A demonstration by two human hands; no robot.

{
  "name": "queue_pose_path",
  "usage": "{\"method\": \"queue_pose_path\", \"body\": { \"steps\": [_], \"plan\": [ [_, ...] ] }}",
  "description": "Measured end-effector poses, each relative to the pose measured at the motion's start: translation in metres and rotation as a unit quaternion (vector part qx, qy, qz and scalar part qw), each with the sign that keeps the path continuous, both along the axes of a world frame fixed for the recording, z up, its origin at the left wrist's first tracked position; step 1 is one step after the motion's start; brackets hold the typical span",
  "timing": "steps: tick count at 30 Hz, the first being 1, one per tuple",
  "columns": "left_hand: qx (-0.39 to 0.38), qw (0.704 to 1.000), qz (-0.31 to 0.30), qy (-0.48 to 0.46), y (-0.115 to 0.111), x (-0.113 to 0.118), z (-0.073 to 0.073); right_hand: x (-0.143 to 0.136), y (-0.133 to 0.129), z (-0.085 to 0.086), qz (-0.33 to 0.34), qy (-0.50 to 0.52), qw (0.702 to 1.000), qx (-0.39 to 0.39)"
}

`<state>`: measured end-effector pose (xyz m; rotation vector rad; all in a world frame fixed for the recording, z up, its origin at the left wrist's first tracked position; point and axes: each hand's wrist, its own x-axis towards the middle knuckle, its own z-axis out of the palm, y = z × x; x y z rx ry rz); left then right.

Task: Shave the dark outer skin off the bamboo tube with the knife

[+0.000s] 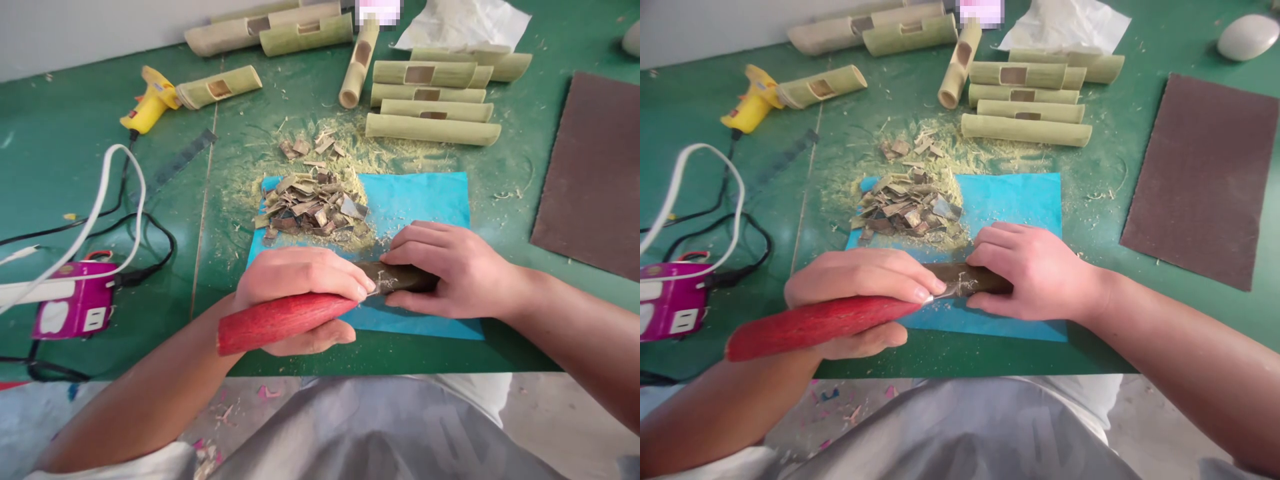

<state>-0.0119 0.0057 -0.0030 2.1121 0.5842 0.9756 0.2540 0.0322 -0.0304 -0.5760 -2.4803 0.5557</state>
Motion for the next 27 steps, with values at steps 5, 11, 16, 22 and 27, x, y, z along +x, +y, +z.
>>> {"method": "queue_pose_path", "body": {
  "steps": [5, 11, 16, 22, 27],
  "plan": [
    [0.012, 1.000, -0.010, 0.007, 0.003, 0.000, -0.001, 0.000, 0.000, 0.000, 0.000, 0.000, 1.000, 0.000],
    [0.050, 0.998, -0.004, 0.032, 0.002, 0.001, 0.002, -0.002, -0.002, 0.003, -0.016, -0.026, 1.000, -0.004],
    [0.063, 0.995, 0.009, 0.072, -0.003, 0.004, 0.008, -0.003, -0.005, 0.008, -0.054, -0.066, 0.996, -0.010],
    [0.032, 0.992, 0.084, 0.088, -0.011, 0.013, 0.013, -0.005, -0.008, 0.006, -0.092, -0.074, 0.993, 0.030],
    [-0.024, 0.978, 0.158, 0.133, -0.010, 0.018, 0.020, -0.005, -0.005, -0.002, -0.097, -0.076, 0.992, 0.010]
  ]
}}
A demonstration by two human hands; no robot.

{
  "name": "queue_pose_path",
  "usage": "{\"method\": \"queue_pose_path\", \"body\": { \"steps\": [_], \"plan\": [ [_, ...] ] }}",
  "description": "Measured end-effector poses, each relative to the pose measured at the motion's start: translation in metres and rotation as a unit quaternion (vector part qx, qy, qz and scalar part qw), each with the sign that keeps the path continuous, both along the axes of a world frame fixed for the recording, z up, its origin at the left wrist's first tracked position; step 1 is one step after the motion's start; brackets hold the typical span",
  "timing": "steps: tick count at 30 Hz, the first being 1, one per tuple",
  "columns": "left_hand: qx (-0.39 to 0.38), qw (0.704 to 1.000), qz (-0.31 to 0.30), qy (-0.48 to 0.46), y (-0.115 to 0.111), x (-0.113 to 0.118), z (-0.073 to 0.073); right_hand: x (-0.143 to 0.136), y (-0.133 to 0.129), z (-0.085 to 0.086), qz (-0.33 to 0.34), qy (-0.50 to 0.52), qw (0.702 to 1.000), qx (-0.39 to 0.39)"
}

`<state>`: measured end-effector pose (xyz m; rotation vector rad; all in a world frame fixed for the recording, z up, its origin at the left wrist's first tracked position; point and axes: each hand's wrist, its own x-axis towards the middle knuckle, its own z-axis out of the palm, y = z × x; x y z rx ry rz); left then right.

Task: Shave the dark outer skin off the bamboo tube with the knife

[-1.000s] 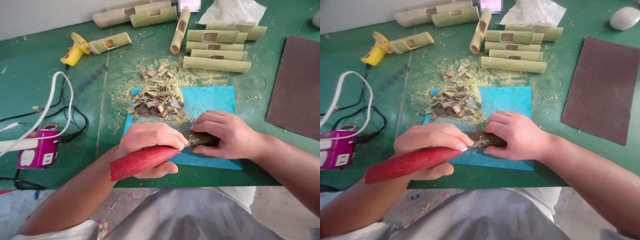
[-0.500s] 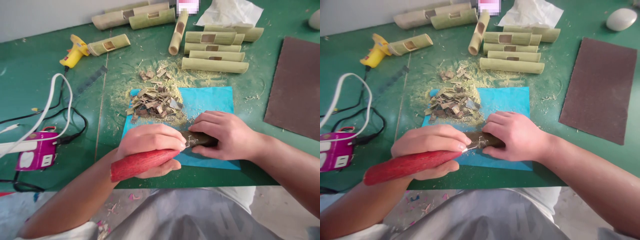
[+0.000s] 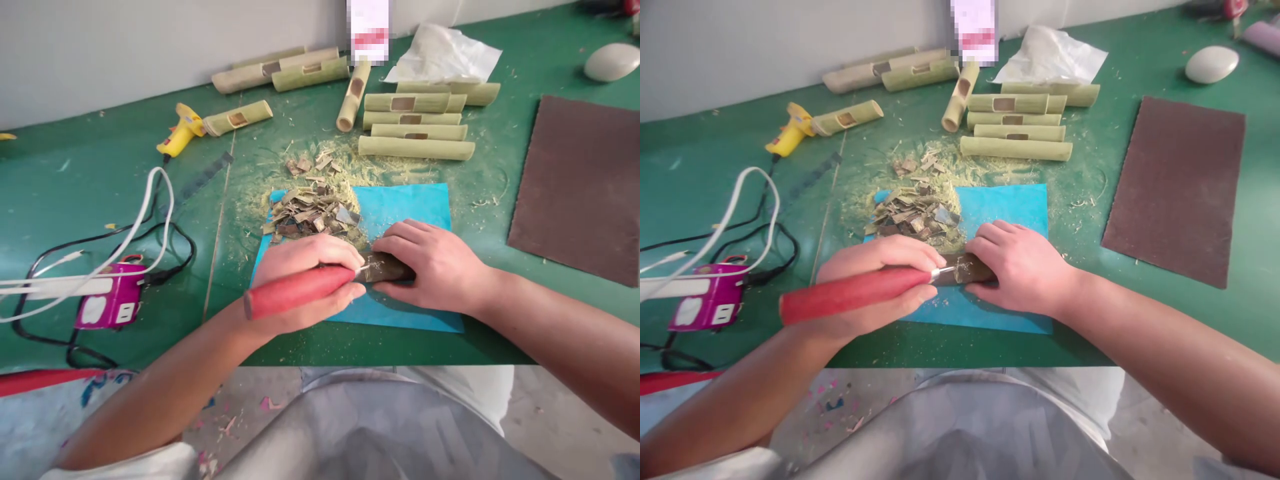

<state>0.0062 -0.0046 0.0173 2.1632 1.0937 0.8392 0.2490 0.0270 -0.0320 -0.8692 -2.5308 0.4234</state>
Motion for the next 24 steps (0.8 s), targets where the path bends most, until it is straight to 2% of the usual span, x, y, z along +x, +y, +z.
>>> {"method": "queue_pose_path", "body": {
  "steps": [3, 7, 12, 16, 21, 24],
  "plan": [
    [-0.067, 0.996, 0.050, 0.006, 0.006, 0.000, 0.001, 0.002, 0.006, -0.003, 0.032, 0.019, 0.999, -0.019],
    [-0.114, 0.992, 0.010, -0.061, 0.015, -0.003, -0.001, 0.008, 0.014, -0.002, 0.059, 0.035, 0.997, -0.032],
    [-0.129, 0.989, -0.036, -0.063, 0.020, -0.005, 0.001, 0.011, 0.016, 0.000, 0.064, 0.037, 0.996, -0.045],
    [-0.148, 0.987, -0.031, -0.054, 0.022, -0.003, 0.000, 0.010, 0.017, 0.000, 0.070, 0.042, 0.995, -0.061],
    [-0.131, 0.986, -0.024, -0.100, 0.025, 0.007, -0.005, 0.010, 0.017, 0.000, 0.073, 0.048, 0.993, -0.074],
    [-0.149, 0.978, -0.015, -0.142, 0.025, 0.012, -0.008, 0.009, 0.017, -0.002, 0.071, 0.054, 0.993, -0.074]
  ]
}}
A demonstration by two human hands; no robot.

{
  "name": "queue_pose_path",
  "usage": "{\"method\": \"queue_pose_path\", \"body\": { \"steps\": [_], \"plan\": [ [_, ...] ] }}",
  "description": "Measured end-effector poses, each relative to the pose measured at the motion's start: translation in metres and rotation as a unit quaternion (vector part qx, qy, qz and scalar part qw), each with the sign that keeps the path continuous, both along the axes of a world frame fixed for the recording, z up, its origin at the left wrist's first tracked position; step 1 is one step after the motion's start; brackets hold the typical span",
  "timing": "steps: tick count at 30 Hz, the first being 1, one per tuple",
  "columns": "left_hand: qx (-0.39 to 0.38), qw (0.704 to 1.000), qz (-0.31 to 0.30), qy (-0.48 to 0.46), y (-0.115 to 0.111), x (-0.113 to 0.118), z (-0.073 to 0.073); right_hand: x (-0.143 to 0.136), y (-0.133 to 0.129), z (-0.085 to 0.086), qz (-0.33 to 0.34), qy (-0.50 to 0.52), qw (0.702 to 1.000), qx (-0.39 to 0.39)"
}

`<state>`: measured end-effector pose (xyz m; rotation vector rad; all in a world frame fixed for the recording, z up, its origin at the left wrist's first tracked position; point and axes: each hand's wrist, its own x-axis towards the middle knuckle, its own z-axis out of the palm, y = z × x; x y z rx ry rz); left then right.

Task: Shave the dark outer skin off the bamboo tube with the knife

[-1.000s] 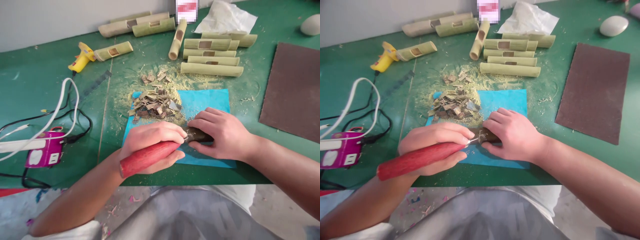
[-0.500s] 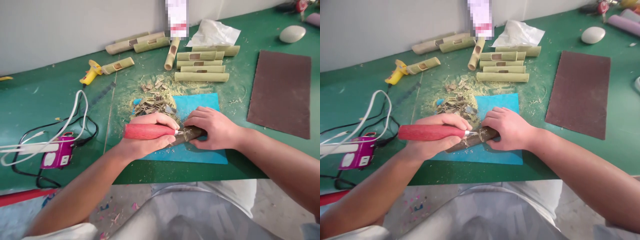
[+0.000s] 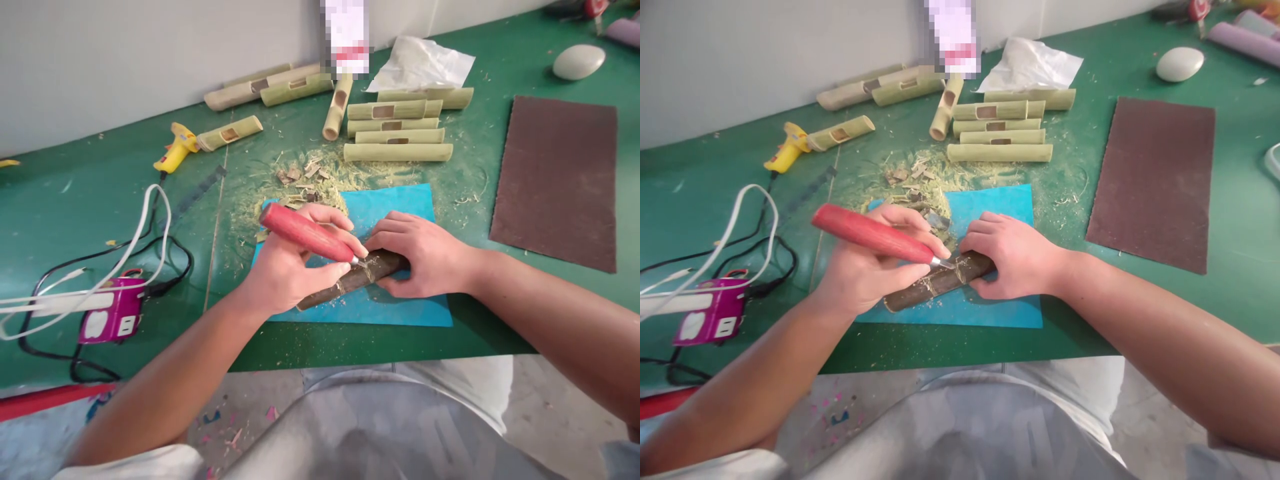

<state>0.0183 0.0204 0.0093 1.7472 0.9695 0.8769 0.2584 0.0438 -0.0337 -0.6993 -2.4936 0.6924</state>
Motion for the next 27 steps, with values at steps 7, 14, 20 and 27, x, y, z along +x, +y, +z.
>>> {"method": "queue_pose_path", "body": {
  "steps": [7, 14, 20, 27],
  "plan": [
    [-0.031, 0.998, -0.009, -0.050, 0.004, 0.005, -0.006, 0.000, 0.001, -0.001, -0.004, -0.008, 1.000, 0.004],
    [-0.054, 0.993, -0.046, -0.099, 0.008, 0.005, -0.008, 0.001, 0.002, -0.001, 0.008, -0.030, 1.000, -0.002],
    [-0.077, 0.987, -0.083, -0.117, 0.013, 0.002, -0.015, 0.000, 0.002, -0.003, 0.005, -0.022, 1.000, 0.002],
    [0.034, 0.998, -0.053, 0.021, 0.011, -0.005, -0.003, -0.001, 0.001, -0.003, 0.001, -0.023, 1.000, 0.001]
  ]
}}
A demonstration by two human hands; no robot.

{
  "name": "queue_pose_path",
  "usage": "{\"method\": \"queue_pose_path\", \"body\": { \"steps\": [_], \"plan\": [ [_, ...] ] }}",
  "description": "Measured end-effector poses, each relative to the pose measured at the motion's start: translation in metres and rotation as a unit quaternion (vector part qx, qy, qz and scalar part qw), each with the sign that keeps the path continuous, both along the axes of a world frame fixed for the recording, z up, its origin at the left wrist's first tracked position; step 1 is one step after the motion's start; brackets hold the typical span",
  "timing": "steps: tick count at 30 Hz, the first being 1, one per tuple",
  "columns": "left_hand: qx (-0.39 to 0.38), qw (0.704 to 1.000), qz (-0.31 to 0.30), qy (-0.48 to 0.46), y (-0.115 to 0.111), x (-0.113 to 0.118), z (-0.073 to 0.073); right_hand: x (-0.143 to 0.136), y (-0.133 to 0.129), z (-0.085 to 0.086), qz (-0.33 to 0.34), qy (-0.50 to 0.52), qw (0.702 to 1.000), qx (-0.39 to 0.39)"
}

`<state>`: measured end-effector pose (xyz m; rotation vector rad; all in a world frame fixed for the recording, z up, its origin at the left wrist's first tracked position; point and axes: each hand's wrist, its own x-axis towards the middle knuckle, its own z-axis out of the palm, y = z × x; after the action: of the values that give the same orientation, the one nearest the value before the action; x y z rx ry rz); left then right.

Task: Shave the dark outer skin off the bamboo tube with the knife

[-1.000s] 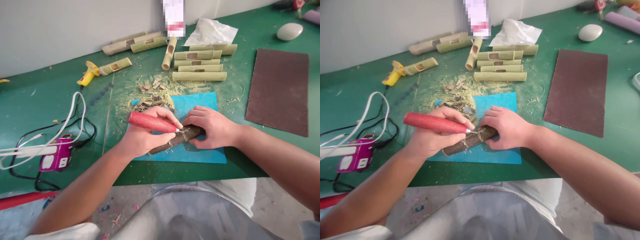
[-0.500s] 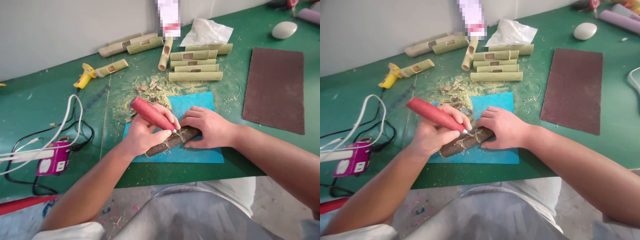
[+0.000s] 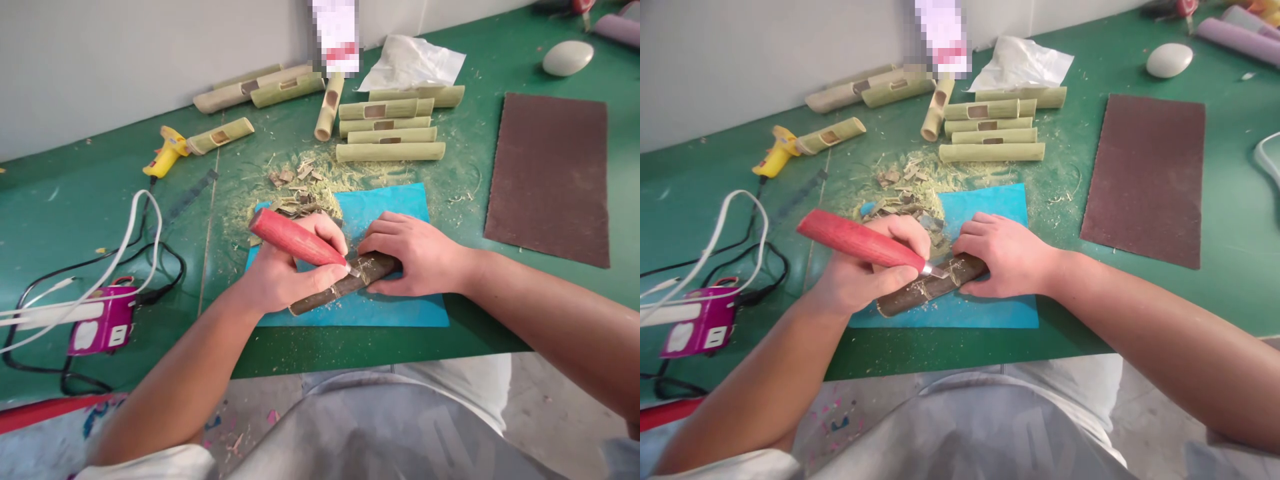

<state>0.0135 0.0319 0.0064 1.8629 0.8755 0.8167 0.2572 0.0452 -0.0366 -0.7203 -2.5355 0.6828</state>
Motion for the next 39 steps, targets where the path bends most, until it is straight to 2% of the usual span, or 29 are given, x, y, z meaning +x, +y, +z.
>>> {"method": "queue_pose_path", "body": {
  "steps": [3, 7, 12, 21, 29, 33, 35, 39],
  "plan": [
    [-0.003, 0.999, 0.022, 0.024, -0.002, -0.002, 0.001, 0.000, 0.000, 0.000, 0.000, -0.001, 1.000, 0.005],
    [-0.033, 0.999, 0.038, 0.007, -0.004, -0.002, -0.003, 0.000, 0.000, 0.001, -0.005, -0.012, 1.000, 0.005],
    [-0.029, 0.998, 0.050, -0.003, -0.006, 0.001, -0.006, -0.001, 0.000, 0.001, -0.006, -0.012, 1.000, 0.006],
    [-0.051, 0.997, 0.053, 0.010, -0.001, 0.013, 0.001, -0.004, 0.002, -0.002, -0.003, -0.003, 1.000, 0.016],
    [-0.037, 0.999, 0.030, -0.006, 0.002, 0.016, -0.002, -0.003, 0.002, -0.003, 0.003, -0.007, 1.000, 0.019],
    [-0.092, 0.994, -0.004, -0.057, 0.001, 0.016, -0.007, -0.004, 0.002, -0.004, 0.004, -0.004, 1.000, 0.023],
    [-0.093, 0.995, 0.010, -0.045, 0.000, 0.017, -0.007, -0.004, 0.003, -0.003, 0.005, -0.005, 1.000, 0.023],
    [-0.021, 0.996, 0.080, 0.035, 0.000, 0.019, -0.002, -0.004, 0.002, -0.004, 0.004, -0.007, 1.000, 0.019]
  ]
}}
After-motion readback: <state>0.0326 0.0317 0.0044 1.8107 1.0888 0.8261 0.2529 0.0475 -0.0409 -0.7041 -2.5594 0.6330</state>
